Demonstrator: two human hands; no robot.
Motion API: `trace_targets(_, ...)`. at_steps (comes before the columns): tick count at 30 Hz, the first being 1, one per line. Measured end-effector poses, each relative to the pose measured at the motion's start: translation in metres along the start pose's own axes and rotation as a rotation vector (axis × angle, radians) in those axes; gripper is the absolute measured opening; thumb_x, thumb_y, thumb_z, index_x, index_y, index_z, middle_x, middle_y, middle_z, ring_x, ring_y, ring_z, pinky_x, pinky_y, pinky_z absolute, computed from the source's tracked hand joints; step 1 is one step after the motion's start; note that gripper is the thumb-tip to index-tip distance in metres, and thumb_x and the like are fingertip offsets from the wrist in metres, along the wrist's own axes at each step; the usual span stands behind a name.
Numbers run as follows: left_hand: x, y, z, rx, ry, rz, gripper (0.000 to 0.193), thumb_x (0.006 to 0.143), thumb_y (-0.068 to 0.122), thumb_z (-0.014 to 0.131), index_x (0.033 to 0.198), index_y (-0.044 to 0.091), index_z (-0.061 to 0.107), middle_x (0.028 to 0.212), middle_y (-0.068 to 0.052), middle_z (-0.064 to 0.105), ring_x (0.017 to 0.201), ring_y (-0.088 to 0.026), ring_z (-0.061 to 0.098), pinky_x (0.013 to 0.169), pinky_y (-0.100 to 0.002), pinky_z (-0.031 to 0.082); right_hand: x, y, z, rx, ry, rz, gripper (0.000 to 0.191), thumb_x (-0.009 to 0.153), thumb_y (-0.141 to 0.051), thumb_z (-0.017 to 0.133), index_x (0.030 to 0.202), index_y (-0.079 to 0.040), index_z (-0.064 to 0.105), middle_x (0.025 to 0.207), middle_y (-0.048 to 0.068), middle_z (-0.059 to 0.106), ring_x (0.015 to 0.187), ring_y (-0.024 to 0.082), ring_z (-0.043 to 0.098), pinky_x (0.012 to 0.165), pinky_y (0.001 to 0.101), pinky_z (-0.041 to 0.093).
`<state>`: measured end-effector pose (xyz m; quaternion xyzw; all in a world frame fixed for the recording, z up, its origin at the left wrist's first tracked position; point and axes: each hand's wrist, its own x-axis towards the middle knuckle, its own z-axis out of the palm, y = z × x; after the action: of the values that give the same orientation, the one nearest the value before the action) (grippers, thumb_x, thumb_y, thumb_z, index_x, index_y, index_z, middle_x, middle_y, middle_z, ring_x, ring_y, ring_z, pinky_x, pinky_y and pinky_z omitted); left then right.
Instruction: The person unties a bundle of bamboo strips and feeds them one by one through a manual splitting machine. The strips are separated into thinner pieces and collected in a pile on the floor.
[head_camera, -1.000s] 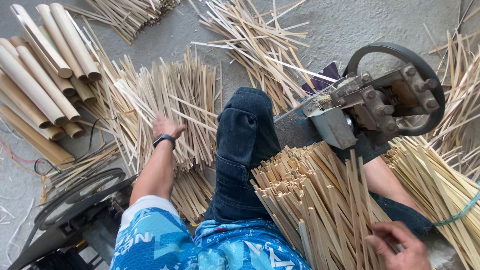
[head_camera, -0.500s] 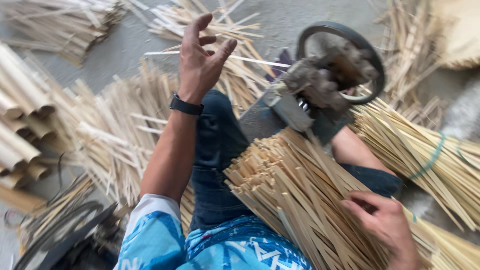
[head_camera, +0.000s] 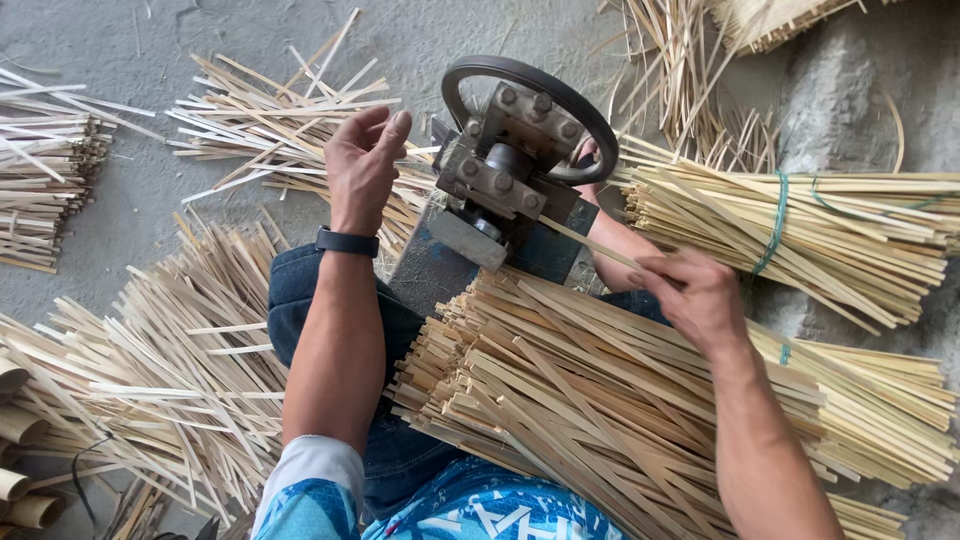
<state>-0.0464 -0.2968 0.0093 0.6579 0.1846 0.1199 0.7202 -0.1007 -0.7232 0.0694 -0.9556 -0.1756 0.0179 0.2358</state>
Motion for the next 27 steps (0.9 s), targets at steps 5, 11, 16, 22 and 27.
trace_targets(5, -0.009, 0.004, 0.003, -0.082, -0.073, -0.102, 0.063, 0.086, 0.041, 0.082, 0.129, 0.000, 0.061, 0.109, -0.012, 0.074, 0.087, -0.012, 0.072, 0.063, -0.022, 0.060, 0.017, -0.018, 0.020, 0.051, 0.022, -0.171, 0.025, 0.088, -0.023, 0.085, 0.107, -0.008, 0.081, 0.086, 0.007, 0.071, 0.072, 0.019, 0.066, 0.062, 0.0380, 0.054)
trace_targets(11, -0.020, -0.001, 0.004, -0.267, -0.219, -0.075, 0.039, 0.100, 0.028, 0.073, 0.127, 0.001, 0.066, 0.103, -0.010, 0.077, 0.087, -0.013, 0.072, 0.069, -0.023, 0.059, -0.035, -0.030, -0.011, 0.009, -0.154, -0.109, 0.030, 0.080, -0.032, 0.086, 0.095, -0.007, 0.078, 0.093, 0.009, 0.074, 0.085, 0.022, 0.072, 0.076, 0.0350, 0.060)
trace_targets(16, -0.024, -0.001, 0.010, -0.355, -0.186, -0.051, 0.025, 0.106, 0.024, 0.065, 0.123, 0.005, 0.067, 0.102, -0.010, 0.078, 0.088, -0.014, 0.074, 0.071, -0.025, 0.061, -0.065, -0.019, -0.020, 0.066, -0.407, 0.074, 0.023, 0.080, -0.022, 0.081, 0.097, -0.006, 0.079, 0.094, 0.010, 0.076, 0.082, 0.023, 0.074, 0.073, 0.0357, 0.060)
trace_targets(22, -0.023, 0.002, 0.006, -0.403, -0.091, 0.012, 0.026, 0.107, 0.027, 0.061, 0.117, 0.004, 0.066, 0.097, -0.009, 0.077, 0.089, -0.017, 0.077, 0.074, -0.029, 0.068, -0.061, 0.001, -0.019, 0.269, -0.016, -0.051, 0.016, 0.093, -0.019, 0.077, 0.107, -0.011, 0.078, 0.101, 0.008, 0.076, 0.089, 0.019, 0.074, 0.076, 0.0284, 0.062)
trace_targets(27, -0.011, -0.010, -0.009, -0.557, -0.014, 0.006, 0.031, 0.108, 0.032, 0.059, 0.121, 0.004, 0.062, 0.077, -0.001, 0.061, 0.066, -0.011, 0.063, 0.049, -0.023, 0.055, -0.022, 0.019, 0.002, 0.017, 0.030, -0.172, 0.017, 0.091, -0.018, 0.080, 0.107, -0.011, 0.081, 0.080, 0.006, 0.070, 0.066, 0.017, 0.066, 0.058, 0.0314, 0.058)
